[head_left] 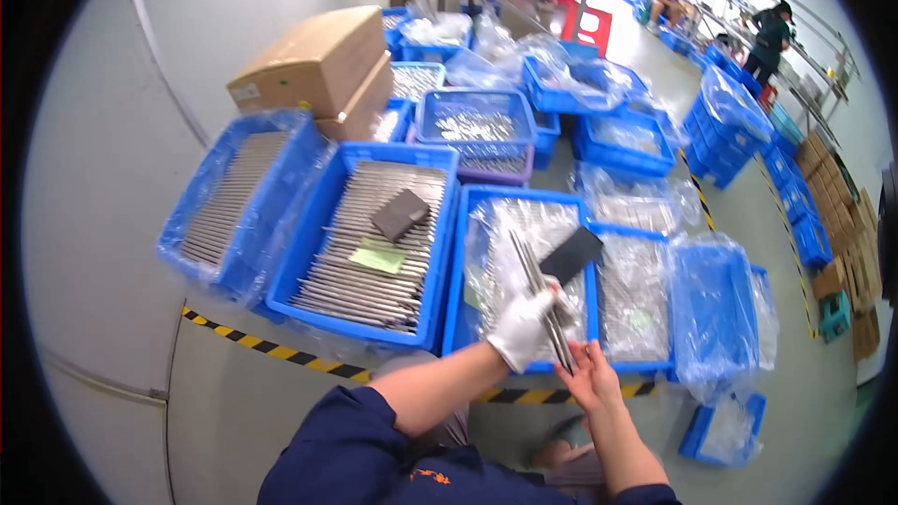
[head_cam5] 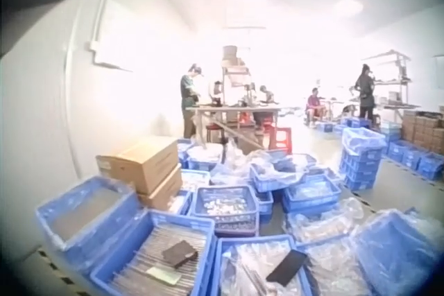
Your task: The recorder is inspecting, counting, and sorting thin metal rods from various bins into structured trays in an industrial setting.
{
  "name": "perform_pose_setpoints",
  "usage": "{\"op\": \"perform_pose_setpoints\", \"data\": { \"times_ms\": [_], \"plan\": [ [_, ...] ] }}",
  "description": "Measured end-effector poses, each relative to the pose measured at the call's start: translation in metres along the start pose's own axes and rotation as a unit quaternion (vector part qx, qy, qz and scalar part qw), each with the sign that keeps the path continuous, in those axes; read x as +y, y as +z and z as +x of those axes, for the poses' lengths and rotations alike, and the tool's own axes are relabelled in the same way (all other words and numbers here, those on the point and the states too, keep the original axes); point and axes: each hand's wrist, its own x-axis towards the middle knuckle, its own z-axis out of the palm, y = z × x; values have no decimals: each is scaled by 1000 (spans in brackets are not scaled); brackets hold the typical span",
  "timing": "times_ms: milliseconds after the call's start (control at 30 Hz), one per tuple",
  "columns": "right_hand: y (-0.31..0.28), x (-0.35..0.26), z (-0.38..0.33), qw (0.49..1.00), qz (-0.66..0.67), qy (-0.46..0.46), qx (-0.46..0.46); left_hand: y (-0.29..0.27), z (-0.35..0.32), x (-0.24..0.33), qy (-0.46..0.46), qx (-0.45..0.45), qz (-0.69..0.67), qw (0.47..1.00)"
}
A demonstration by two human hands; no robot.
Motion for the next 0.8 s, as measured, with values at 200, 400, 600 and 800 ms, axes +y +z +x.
{"op": "perform_pose_setpoints", "data": {
  "times_ms": [200,400,600,800],
  "plan": [
    [14,15,6,1000,2,15,18,5,-27,-14,28,-6,106,994],
    [-3,20,12,997,-32,44,-45,14,-38,-16,28,-76,171,982],
    [16,15,3,999,11,38,-31,14,-44,-24,92,-175,162,967],
    [20,12,-1,1000,2,7,-20,15,-45,-25,73,-205,177,960]
  ]
}}
